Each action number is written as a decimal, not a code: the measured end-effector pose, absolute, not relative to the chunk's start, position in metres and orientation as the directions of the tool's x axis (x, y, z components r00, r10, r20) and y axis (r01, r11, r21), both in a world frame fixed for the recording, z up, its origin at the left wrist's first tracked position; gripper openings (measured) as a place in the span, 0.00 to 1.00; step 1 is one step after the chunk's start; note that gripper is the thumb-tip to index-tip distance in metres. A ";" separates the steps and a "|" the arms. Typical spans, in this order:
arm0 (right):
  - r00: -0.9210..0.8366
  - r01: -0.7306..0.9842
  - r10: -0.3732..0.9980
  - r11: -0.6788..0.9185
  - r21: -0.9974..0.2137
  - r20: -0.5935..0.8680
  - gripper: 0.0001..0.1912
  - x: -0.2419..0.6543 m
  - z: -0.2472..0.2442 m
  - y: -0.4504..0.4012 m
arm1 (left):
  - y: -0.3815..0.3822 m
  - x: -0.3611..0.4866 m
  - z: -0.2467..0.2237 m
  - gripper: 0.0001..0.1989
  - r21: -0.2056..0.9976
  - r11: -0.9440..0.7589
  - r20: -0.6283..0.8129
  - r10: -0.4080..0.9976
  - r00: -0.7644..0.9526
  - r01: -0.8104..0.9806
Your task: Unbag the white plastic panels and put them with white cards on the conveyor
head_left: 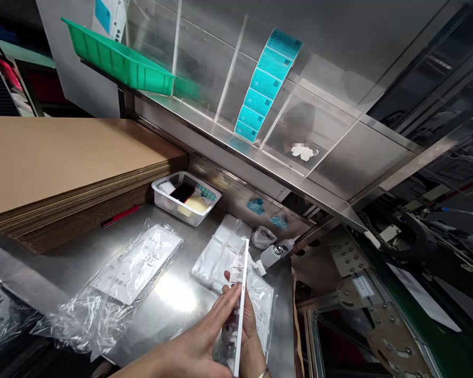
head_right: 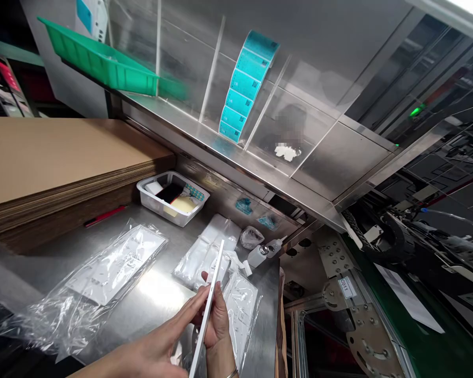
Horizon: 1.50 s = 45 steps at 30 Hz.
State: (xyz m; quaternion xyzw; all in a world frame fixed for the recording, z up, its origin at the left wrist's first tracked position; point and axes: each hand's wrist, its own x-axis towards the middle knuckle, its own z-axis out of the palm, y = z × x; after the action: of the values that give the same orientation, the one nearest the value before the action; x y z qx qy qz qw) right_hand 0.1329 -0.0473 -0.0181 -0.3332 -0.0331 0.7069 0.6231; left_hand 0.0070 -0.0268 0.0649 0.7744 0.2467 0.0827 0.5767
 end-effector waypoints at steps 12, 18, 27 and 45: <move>0.184 -0.879 0.755 -0.161 -0.450 -0.629 0.19 0.137 0.001 -0.039 | 0.017 -0.004 0.049 0.35 0.719 0.694 -0.640 0.644 0.420 0.032; 0.015 -0.816 0.888 -0.255 -0.518 -0.460 0.17 0.139 0.040 -0.042 | 0.011 -0.002 0.019 0.32 0.809 0.577 -0.566 0.716 0.408 0.110; -0.017 -0.783 0.912 -0.267 -0.562 -0.410 0.13 0.134 0.053 -0.046 | 0.003 0.006 0.028 0.26 0.844 0.532 -0.513 0.760 0.399 0.072; -0.009 -0.786 0.906 -0.268 -0.557 -0.423 0.16 0.129 0.047 -0.047 | -0.001 0.006 0.027 0.25 0.829 0.551 -0.544 0.756 0.364 0.096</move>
State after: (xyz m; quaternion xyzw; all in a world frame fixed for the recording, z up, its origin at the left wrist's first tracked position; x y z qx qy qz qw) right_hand 0.1288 -0.0475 0.0470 -0.3686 -0.0813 0.7057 0.5996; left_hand 0.0056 -0.0011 0.0270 0.4138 0.5143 0.2308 0.7148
